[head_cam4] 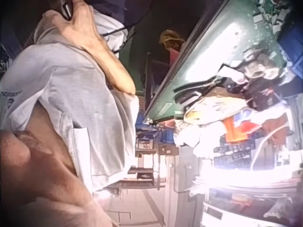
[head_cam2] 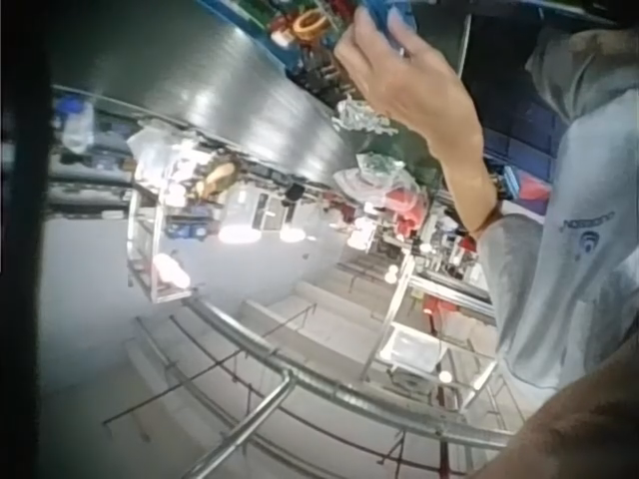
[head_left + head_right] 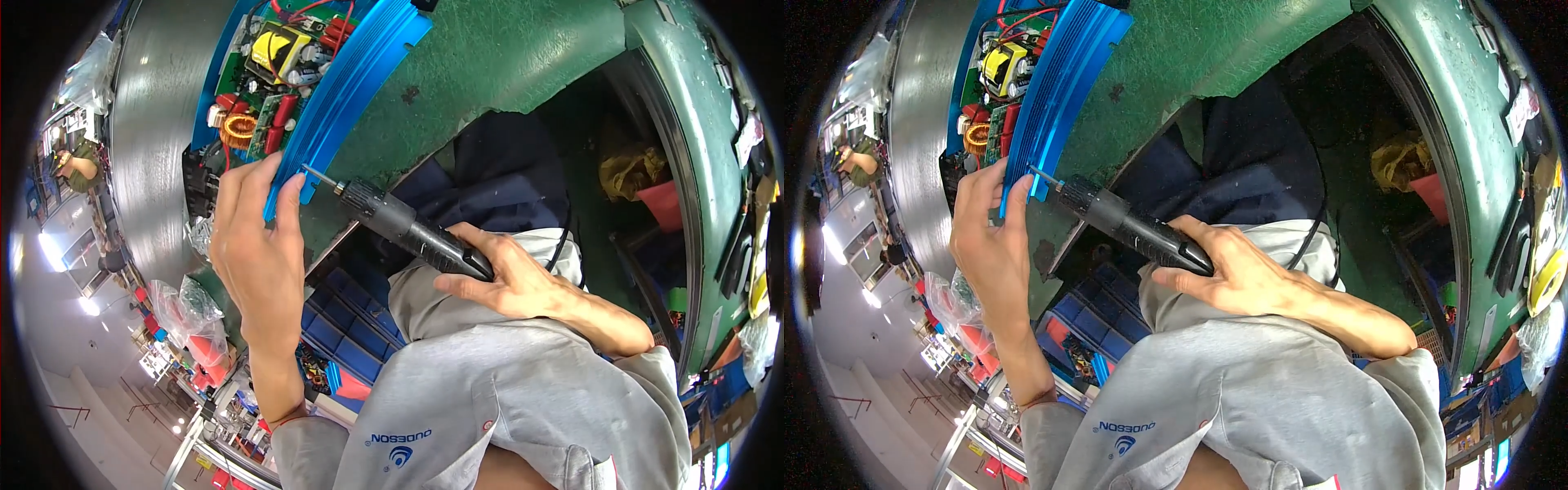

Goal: Assembling components including circuit boards and fans into blue electronic housings on a factory production line.

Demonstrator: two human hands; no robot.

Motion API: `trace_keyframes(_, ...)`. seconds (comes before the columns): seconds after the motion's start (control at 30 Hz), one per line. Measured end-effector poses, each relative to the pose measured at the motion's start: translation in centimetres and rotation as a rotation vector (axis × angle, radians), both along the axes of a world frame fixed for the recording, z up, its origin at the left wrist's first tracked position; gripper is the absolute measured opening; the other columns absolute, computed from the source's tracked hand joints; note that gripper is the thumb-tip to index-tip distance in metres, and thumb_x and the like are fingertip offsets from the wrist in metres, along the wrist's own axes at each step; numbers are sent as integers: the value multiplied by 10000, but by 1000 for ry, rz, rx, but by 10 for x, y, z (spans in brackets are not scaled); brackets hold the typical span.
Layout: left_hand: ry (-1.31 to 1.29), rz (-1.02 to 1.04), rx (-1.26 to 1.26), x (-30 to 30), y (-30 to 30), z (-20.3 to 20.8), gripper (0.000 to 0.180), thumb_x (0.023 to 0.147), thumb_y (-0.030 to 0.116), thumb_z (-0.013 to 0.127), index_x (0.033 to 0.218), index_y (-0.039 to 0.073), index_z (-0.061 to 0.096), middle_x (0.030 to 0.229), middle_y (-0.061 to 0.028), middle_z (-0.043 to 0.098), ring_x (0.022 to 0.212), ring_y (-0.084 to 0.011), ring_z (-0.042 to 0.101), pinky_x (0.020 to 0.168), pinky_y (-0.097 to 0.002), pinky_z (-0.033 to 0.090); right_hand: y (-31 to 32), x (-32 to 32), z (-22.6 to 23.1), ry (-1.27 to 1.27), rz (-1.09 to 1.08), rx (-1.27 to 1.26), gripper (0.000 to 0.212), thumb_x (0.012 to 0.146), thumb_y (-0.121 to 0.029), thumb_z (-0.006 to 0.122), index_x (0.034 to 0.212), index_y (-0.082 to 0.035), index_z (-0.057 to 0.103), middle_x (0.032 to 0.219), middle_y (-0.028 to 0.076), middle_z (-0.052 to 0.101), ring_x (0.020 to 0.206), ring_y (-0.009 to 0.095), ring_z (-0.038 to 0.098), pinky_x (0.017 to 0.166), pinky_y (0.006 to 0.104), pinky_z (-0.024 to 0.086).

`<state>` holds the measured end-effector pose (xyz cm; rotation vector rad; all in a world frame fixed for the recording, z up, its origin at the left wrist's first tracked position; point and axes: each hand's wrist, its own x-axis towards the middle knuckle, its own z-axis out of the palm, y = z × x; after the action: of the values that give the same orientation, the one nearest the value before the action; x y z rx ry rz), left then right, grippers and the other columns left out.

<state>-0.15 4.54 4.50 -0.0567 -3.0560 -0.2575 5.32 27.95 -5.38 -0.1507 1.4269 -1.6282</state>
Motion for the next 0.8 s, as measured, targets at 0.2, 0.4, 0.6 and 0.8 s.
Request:
trace_keyframes(0.2, 11, -15, -6, -3, 0, -3, 229, 901, 81, 718, 1115, 12, 673, 1034, -122, 657, 898, -314, 661, 788, -393, 508, -3, -5, -2, -14, -18, -27, 475, 905, -307, 745, 1216, 9, 577, 750, 48, 543, 667, 131, 488, 624, 316, 404)
trace_keyframes(0.4, 9, -56, -25, -10, -5, 4, 235, 897, 69, 709, 1123, 13, 678, 1053, -129, 651, 945, -334, 651, 821, -402, 503, -9, -5, -33, -882, -20, -858, 608, 928, -351, 670, 1327, 91, 549, 746, 42, 589, 644, 96, 534, 576, 260, 389)
trace_keyframes(0.6, 3, -63, 9, -8, -17, 5, 241, 869, 41, 707, 1106, 13, 672, 1052, -154, 649, 957, -351, 645, 837, -400, 516, -24, 7, 15, 431, -143, 245, 607, 895, -230, 749, 1383, -12, 460, 959, 247, 671, 847, 400, 692, 742, 439, 539)
trace_keyframes(0.8, 28, -46, 122, 2, -30, -2, 313, 811, 11, 741, 1117, 43, 688, 1026, -100, 632, 865, -306, 623, 757, -409, 516, -9, 1, 6, -678, -28, -368, 695, 902, -413, 704, 1396, 33, 504, 798, 38, 627, 732, 116, 574, 675, 266, 438)
